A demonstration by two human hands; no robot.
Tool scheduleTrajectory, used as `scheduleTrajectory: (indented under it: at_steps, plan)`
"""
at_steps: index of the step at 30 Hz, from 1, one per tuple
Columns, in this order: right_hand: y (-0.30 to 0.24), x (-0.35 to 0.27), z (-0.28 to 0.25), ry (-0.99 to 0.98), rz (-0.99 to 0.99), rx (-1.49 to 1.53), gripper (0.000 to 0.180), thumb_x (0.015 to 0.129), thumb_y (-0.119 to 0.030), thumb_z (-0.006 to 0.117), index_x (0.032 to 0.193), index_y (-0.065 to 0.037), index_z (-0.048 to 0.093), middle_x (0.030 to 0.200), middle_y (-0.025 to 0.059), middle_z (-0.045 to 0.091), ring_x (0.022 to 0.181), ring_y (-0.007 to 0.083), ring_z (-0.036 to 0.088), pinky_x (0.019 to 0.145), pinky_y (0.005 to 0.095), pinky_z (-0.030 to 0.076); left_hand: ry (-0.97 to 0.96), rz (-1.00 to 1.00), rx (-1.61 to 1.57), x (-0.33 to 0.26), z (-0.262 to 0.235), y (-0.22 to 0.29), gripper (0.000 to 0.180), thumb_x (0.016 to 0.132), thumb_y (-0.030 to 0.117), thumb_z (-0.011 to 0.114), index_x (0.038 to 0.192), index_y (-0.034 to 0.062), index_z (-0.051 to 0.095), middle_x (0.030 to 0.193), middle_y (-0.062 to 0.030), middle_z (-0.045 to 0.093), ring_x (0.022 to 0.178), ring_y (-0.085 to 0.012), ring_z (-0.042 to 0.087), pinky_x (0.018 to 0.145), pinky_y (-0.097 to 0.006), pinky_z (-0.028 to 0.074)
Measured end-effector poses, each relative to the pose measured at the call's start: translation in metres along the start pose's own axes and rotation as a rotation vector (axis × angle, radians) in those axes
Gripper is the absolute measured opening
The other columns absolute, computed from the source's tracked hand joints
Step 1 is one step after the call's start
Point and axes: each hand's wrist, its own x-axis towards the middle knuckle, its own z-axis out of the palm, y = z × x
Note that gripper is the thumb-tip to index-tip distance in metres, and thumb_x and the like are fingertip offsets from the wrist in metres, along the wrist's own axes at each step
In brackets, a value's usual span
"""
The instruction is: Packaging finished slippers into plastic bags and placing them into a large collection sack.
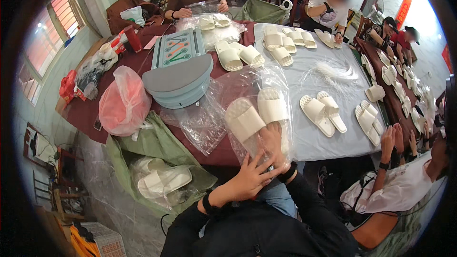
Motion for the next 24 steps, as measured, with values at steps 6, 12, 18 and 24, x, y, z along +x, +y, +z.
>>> scheduleTrajectory:
  at_steps: [6, 12, 18, 24]
  plan:
    - [-0.026, 0.021, 0.011, -0.067, 0.191, -0.074, 0.02, 0.079, -0.024, 0.059, 0.093, -0.011, 0.064, 0.092, 0.0158, 0.058, 0.099, 0.0368, 0.05, 0.088, 0.0487, 0.036, 0.012, 0.027, -0.16, -0.009, 0.007, 0.003, 0.048, 0.096, 0.022, 0.041, 0.143, 0.0178, 0.033, 0.149, -0.0173, 0.021, 0.135, -0.0448, 0.017, 0.11, -0.051, 0.014]
    - [-0.019, 0.023, 0.0, -0.391, -0.17, 0.205, 0.018, 0.079, -0.019, 0.058, 0.093, -0.009, 0.064, 0.089, 0.0134, 0.06, 0.09, 0.0339, 0.056, 0.08, 0.0438, 0.042, 0.39, -0.252, -0.971, -0.016, -0.031, 0.0, 0.047, 0.101, 0.03, 0.031, 0.14, 0.0041, 0.033, 0.142, -0.0151, 0.036, 0.13, -0.029, 0.036, 0.109, -0.039, 0.026]
    - [-0.059, -0.009, -0.088, -0.552, -0.063, 0.651, 0.033, 0.085, -0.002, 0.055, 0.117, 0.003, 0.052, 0.119, 0.0229, 0.053, 0.11, 0.0366, 0.051, 0.095, 0.0418, 0.039, 0.61, -0.299, -1.673, -0.02, -0.059, -0.014, 0.048, 0.1, 0.036, 0.03, 0.135, 0.0029, 0.035, 0.135, -0.0129, 0.043, 0.122, -0.0254, 0.046, 0.101, -0.042, 0.039]
    - [-0.078, -0.049, -0.102, 0.091, -0.19, 0.089, 0.114, 0.067, -0.055, 0.074, 0.144, -0.004, 0.006, 0.145, 0.0322, 0.014, 0.129, 0.0489, 0.026, 0.105, 0.0549, 0.025, 0.643, -0.217, -1.656, -0.011, -0.062, -0.001, 0.044, 0.1, 0.035, 0.031, 0.134, 0.0074, 0.039, 0.132, -0.0082, 0.045, 0.119, -0.0211, 0.047, 0.101, -0.035, 0.037]
